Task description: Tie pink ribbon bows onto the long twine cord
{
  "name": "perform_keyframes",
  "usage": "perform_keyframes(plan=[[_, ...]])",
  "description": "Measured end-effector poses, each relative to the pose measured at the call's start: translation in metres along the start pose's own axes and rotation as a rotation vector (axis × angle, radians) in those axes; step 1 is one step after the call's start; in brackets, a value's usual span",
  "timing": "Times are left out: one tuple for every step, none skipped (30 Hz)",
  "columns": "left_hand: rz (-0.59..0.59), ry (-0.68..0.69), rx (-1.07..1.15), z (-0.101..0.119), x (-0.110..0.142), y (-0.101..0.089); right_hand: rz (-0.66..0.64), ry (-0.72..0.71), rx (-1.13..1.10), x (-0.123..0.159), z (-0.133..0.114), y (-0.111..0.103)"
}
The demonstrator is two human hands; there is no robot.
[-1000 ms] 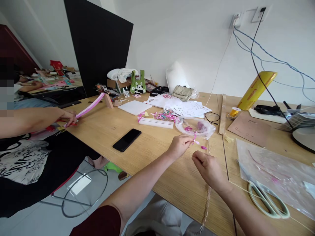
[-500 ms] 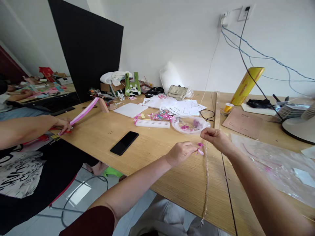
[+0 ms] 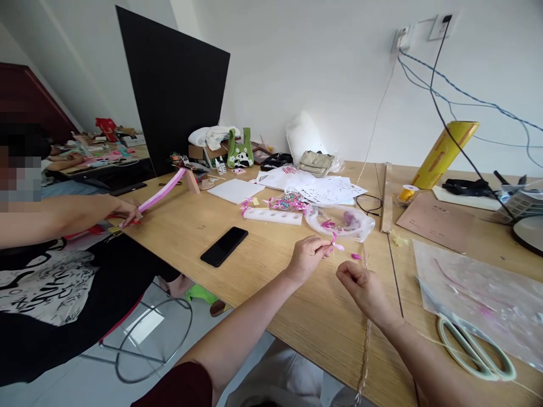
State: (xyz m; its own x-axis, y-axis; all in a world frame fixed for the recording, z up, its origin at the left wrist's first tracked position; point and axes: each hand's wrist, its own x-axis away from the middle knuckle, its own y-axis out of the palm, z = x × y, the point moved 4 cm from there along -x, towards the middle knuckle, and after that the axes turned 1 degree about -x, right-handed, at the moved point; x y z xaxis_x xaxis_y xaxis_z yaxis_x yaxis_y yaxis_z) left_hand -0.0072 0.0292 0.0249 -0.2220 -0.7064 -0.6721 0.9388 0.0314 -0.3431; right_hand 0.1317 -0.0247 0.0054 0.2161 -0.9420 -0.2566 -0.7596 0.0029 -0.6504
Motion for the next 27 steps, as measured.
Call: perform_keyframes(plan=[[-0.007, 0.006, -0.022, 0.0, 0.0, 0.0, 0.008, -0.017, 0.058, 0.001, -0.003, 0.001], [-0.021, 0.013, -0.054, 0.0, 0.0, 0.001, 0.013, -0.038, 0.122, 0.002, -0.007, 0.003], [-0.043, 0.024, -0.094, 0.0, 0.0, 0.002, 0.014, -0.062, 0.198, 0.003, -0.011, 0.005], [-0.071, 0.037, -0.142, -0.001, 0.0, 0.004, 0.01, -0.089, 0.287, 0.004, -0.016, 0.006], [-0.106, 0.055, -0.193, -0.002, 0.001, 0.006, 0.001, -0.118, 0.388, 0.005, -0.022, 0.007], [-0.148, 0.078, -0.245, -0.003, 0.002, 0.008, -0.01, -0.148, 0.49, 0.005, -0.028, 0.007], [-0.192, 0.109, -0.297, -0.003, 0.002, 0.012, -0.018, -0.177, 0.586, 0.005, -0.036, 0.007], [-0.238, 0.142, -0.348, -0.004, 0.003, 0.015, -0.021, -0.203, 0.666, 0.004, -0.043, 0.005], [-0.283, 0.175, -0.397, -0.004, 0.004, 0.018, -0.019, -0.225, 0.725, 0.003, -0.05, 0.002], [-0.325, 0.202, -0.44, -0.005, 0.005, 0.021, -0.012, -0.239, 0.761, 0.001, -0.056, -0.001], [-0.358, 0.22, -0.473, -0.005, 0.005, 0.023, -0.003, -0.242, 0.777, -0.001, -0.061, -0.005], [-0.375, 0.227, -0.495, -0.004, 0.004, 0.024, 0.007, -0.238, 0.778, -0.003, -0.064, -0.008], [-0.376, 0.22, -0.5, -0.003, 0.003, 0.024, 0.015, -0.229, 0.772, -0.004, -0.065, -0.011], [-0.359, 0.2, -0.486, -0.002, 0.001, 0.023, 0.019, -0.218, 0.763, -0.005, -0.065, -0.012], [-0.328, 0.168, -0.452, -0.001, -0.001, 0.02, 0.019, -0.209, 0.754, -0.005, -0.063, -0.012], [-0.29, 0.123, -0.402, -0.001, -0.004, 0.017, 0.017, -0.203, 0.748, -0.004, -0.061, -0.011], [-0.253, 0.064, -0.338, 0.0, -0.006, 0.013, 0.014, -0.199, 0.747, -0.002, -0.058, -0.009], [-0.224, -0.006, -0.263, -0.001, -0.007, 0.01, 0.012, -0.198, 0.75, 0.001, -0.054, -0.006], [-0.204, -0.086, -0.184, -0.002, -0.009, 0.007, 0.009, -0.198, 0.756, 0.003, -0.051, -0.003], [-0.192, -0.169, -0.108, -0.004, -0.009, 0.005, 0.008, -0.2, 0.764, 0.006, -0.049, 0.0], [-0.186, -0.247, -0.041, -0.006, -0.009, 0.004, 0.01, -0.202, 0.774, 0.008, -0.047, 0.002], [-0.182, -0.309, 0.01, -0.007, -0.009, 0.003, 0.013, -0.203, 0.782, 0.009, -0.046, 0.005], [-0.178, -0.347, 0.039, -0.009, -0.009, 0.003, 0.014, -0.204, 0.785, 0.01, -0.046, 0.007], [-0.175, -0.354, 0.046, -0.009, -0.008, 0.003, 0.015, -0.206, 0.783, 0.011, -0.046, 0.008], [-0.171, -0.329, 0.029, -0.009, -0.008, 0.003, 0.017, -0.208, 0.775, 0.011, -0.047, 0.009], [-0.171, -0.279, -0.003, -0.008, -0.009, 0.004, 0.019, -0.212, 0.761, 0.011, -0.048, 0.01], [-0.172, -0.214, -0.045, -0.007, -0.009, 0.005, 0.023, -0.216, 0.742, 0.01, -0.049, 0.01]])
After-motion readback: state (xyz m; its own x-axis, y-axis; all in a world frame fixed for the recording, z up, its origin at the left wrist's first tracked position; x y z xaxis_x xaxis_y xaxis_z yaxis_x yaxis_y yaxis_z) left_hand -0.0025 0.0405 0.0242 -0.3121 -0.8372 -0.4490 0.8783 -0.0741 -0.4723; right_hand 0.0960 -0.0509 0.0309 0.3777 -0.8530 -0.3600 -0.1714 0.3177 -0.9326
